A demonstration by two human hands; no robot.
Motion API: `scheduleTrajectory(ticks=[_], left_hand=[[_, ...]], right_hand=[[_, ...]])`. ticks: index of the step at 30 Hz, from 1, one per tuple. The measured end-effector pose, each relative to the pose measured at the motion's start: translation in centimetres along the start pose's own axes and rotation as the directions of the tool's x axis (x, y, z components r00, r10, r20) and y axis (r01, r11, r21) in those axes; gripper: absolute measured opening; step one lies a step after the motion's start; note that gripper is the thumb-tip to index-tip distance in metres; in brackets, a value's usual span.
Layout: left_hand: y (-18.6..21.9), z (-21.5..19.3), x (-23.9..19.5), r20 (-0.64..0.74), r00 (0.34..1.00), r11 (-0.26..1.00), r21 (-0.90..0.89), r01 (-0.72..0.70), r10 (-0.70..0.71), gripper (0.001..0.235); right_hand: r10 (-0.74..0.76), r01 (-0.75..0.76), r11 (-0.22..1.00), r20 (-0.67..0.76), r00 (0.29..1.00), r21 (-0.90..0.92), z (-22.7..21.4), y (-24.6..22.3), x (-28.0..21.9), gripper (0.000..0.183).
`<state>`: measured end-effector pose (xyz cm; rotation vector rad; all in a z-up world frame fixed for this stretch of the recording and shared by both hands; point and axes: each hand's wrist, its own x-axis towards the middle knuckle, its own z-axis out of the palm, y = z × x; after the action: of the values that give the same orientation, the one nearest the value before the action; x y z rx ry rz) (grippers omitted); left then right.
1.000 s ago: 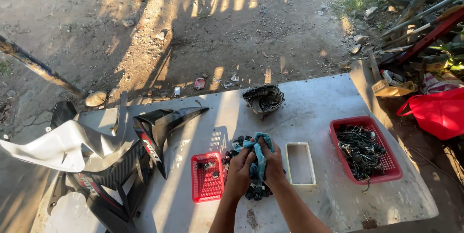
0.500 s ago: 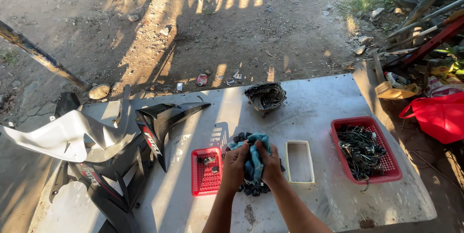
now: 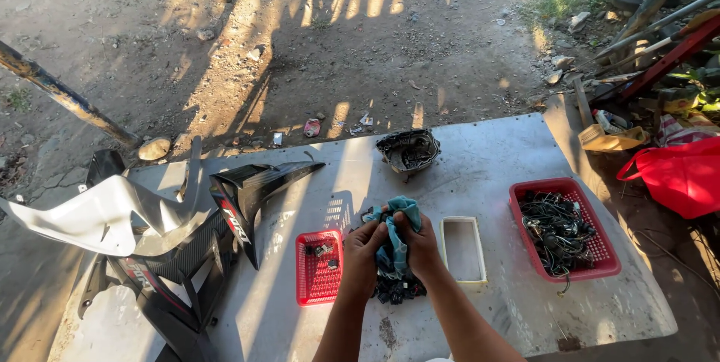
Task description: The person wipes small black plastic components with a blue cloth while standing at a table outdoors. They pick up the parts from a pile on the table, clean them, and place them into a red basket.
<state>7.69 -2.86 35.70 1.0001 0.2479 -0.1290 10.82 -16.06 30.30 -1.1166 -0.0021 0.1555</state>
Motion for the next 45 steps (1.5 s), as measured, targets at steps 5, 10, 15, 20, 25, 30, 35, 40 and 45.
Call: scheduleTrajectory(ticks=[5, 10, 15, 20, 25, 30, 35, 40, 45], left_hand=[[-1.4, -0.7, 0.7, 0.015, 1.000, 0.996, -0.089, -0.007, 0.009, 0.027], [-1.8, 0.1, 0.7, 0.034, 0.999, 0.986, -0.161, 0.037, -0.032, 0.034], [-1.5, 1.2, 1.1, -0.076, 0.997, 0.968, -0.253, 0.010, -0.031, 0.024], [-2.5, 1.1, 0.8, -0.093, 0.995, 0.982, -0.190, 0.016, -0.034, 0.023], [-2.0, 1.2, 0.7, -0.106, 0.989, 0.980, -0.183, 0.081, -0.101, 0.025], [0.7, 1.0, -0.6, -0.092, 0.951, 0.948, -0.149, 0.280, -0.296, 0.061], [-1.7, -2.0, 1.1, -0.056, 0.964, 0.958, -0.143, 0.249, -0.259, 0.029], [-1.0, -1.9, 0.9, -0.170, 0.974, 0.966, -0.234, 0.108, -0.150, 0.033], [0.2, -1.8, 0.2, -0.212, 0.977, 0.992, -0.123, -0.024, -0.003, 0.052]], right_hand=[[0.074, -0.061, 0.988, 0.088, 0.993, -0.141, -1.6, -1.2, 0.1, 0.035], [-0.055, 0.071, 0.993, 0.157, 0.986, -0.099, -0.9, -2.1, -0.4, 0.034], [-0.216, 0.229, 0.950, 0.085, 0.973, -0.212, 0.5, -2.0, -0.7, 0.030], [-0.171, 0.169, 0.979, -0.011, 0.985, -0.118, -0.5, -1.9, -0.7, 0.028], [-0.138, 0.137, 0.990, -0.024, 0.990, -0.044, -1.4, -1.6, -0.3, 0.022], [-0.100, 0.093, 0.991, 0.071, 0.992, 0.094, -0.7, -1.4, -0.8, 0.032], [-0.124, 0.136, 0.988, 0.158, 0.980, -0.067, 0.6, -3.5, -0.6, 0.031], [-0.020, 0.009, 0.993, -0.096, 0.995, -0.116, -0.5, -2.0, 0.3, 0.022], [0.178, -0.075, 0.964, -0.412, 0.894, 0.254, 3.1, -5.8, -0.4, 0.032]])
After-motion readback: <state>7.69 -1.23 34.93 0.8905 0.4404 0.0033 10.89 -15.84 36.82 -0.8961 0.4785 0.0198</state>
